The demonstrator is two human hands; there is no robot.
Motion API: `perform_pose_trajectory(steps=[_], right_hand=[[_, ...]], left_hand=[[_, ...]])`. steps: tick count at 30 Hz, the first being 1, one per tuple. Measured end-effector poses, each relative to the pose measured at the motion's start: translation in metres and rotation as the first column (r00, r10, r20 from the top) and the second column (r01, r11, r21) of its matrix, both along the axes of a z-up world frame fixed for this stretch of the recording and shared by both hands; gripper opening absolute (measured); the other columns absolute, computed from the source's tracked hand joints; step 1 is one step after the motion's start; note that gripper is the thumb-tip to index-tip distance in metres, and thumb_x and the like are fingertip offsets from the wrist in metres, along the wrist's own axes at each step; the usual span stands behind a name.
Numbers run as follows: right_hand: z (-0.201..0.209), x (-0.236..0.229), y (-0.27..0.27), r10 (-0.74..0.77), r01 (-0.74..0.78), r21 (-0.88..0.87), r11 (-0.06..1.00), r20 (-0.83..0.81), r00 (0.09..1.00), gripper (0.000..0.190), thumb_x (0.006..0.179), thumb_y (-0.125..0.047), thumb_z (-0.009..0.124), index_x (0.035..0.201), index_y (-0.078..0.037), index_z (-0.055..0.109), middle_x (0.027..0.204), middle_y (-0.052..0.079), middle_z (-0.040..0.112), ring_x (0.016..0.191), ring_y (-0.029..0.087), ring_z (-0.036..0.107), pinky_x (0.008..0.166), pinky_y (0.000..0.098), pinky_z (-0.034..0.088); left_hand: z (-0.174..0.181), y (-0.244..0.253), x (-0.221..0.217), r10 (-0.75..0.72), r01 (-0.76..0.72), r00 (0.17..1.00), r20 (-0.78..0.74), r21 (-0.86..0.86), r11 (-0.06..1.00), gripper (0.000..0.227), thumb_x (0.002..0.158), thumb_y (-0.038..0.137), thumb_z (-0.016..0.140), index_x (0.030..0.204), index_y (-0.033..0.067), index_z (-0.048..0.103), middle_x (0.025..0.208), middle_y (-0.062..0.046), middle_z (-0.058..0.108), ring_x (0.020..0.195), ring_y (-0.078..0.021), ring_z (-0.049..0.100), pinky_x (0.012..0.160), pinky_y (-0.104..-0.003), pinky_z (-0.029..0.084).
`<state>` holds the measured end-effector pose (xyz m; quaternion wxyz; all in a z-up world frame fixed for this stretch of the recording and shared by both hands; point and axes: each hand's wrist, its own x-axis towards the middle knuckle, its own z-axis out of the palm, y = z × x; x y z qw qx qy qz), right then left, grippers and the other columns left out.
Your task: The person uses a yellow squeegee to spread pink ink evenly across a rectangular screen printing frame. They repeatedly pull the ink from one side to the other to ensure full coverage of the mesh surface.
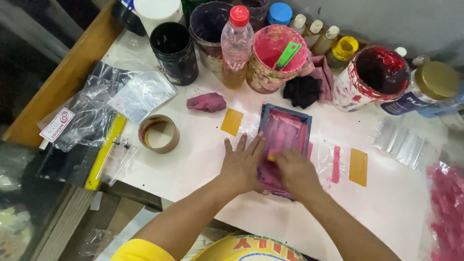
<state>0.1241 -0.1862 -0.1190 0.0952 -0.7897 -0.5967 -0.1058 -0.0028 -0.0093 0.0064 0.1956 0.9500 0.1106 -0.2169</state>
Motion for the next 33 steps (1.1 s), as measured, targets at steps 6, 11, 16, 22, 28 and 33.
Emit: perform_pose_trajectory(steps=[6, 11, 16, 22, 28, 33], right_hand=[[0.017, -0.037, -0.024, 0.151, -0.152, 0.005, 0.988, -0.166, 0.974, 0.031, 0.086, -0.001, 0.060, 0.116, -0.005, 0.066, 0.095, 0.011, 0.062, 0.082, 0.030, 0.057, 0.065, 0.0417, 0.051], [-0.010, 0.024, -0.010, -0.123, 0.133, 0.013, 0.991, -0.303, 0.945, 0.022, 0.096, -0.028, 0.059, 0.108, -0.016, 0.072, 0.093, 0.008, 0.069, 0.096, 0.030, 0.070, 0.085, 0.0384, 0.056], [-0.015, 0.070, 0.026, -0.415, 0.444, 0.072, 0.893, -0.248, 0.875, 0.014, 0.087, -0.026, 0.066, 0.094, -0.015, 0.072, 0.082, 0.005, 0.065, 0.087, 0.027, 0.071, 0.080, 0.0387, 0.057], [-0.013, 0.063, 0.042, -0.488, 0.498, 0.061, 0.865, -0.125, 0.864, 0.015, 0.087, -0.027, 0.063, 0.090, -0.014, 0.068, 0.082, 0.005, 0.062, 0.084, 0.029, 0.071, 0.073, 0.0416, 0.058], [-0.026, 0.064, 0.042, -0.478, 0.491, 0.144, 0.859, -0.114, 0.871, 0.013, 0.085, -0.028, 0.063, 0.083, -0.015, 0.064, 0.078, 0.004, 0.059, 0.081, 0.029, 0.070, 0.070, 0.0394, 0.057], [-0.037, 0.067, 0.038, -0.428, 0.429, 0.171, 0.887, -0.047, 0.903, 0.011, 0.082, -0.025, 0.064, 0.089, -0.017, 0.066, 0.081, 0.001, 0.060, 0.084, 0.024, 0.070, 0.071, 0.0341, 0.057]], left_hand=[[-0.011, -0.003, 0.008, -0.029, 0.050, 0.985, -0.170, 0.120, 0.992, 0.139, 0.068, 0.078, 0.077, 0.165, 0.0152, -0.001, 0.175, 0.000, -0.009, 0.158, -0.0379, 0.000, 0.118, -0.072, 0.008], [0.006, 0.000, -0.002, -0.004, 0.004, 1.000, -0.010, -0.012, 1.000, 0.122, 0.066, 0.061, 0.083, 0.161, 0.0095, 0.027, 0.171, -0.011, 0.019, 0.153, -0.0449, 0.020, 0.113, -0.079, 0.016], [0.007, 0.001, -0.001, -0.015, 0.015, 1.000, -0.014, -0.017, 1.000, 0.122, 0.066, 0.061, 0.083, 0.160, 0.0080, 0.027, 0.171, -0.011, 0.018, 0.153, -0.0460, 0.018, 0.113, -0.080, 0.015], [0.009, 0.001, -0.001, -0.025, 0.025, 1.000, -0.017, -0.013, 1.000, 0.121, 0.067, 0.062, 0.082, 0.160, 0.0070, 0.027, 0.171, -0.012, 0.019, 0.153, -0.0455, 0.018, 0.113, -0.079, 0.015], [0.006, 0.000, -0.001, -0.020, 0.019, 1.000, -0.015, -0.024, 1.000, 0.122, 0.066, 0.059, 0.084, 0.160, 0.0056, 0.026, 0.172, -0.013, 0.015, 0.152, -0.0470, 0.017, 0.113, -0.080, 0.013], [0.009, 0.000, -0.001, -0.026, 0.025, 1.000, -0.014, -0.038, 0.999, 0.122, 0.068, 0.060, 0.083, 0.160, 0.0049, 0.025, 0.171, -0.014, 0.016, 0.152, -0.0473, 0.016, 0.113, -0.080, 0.012]])
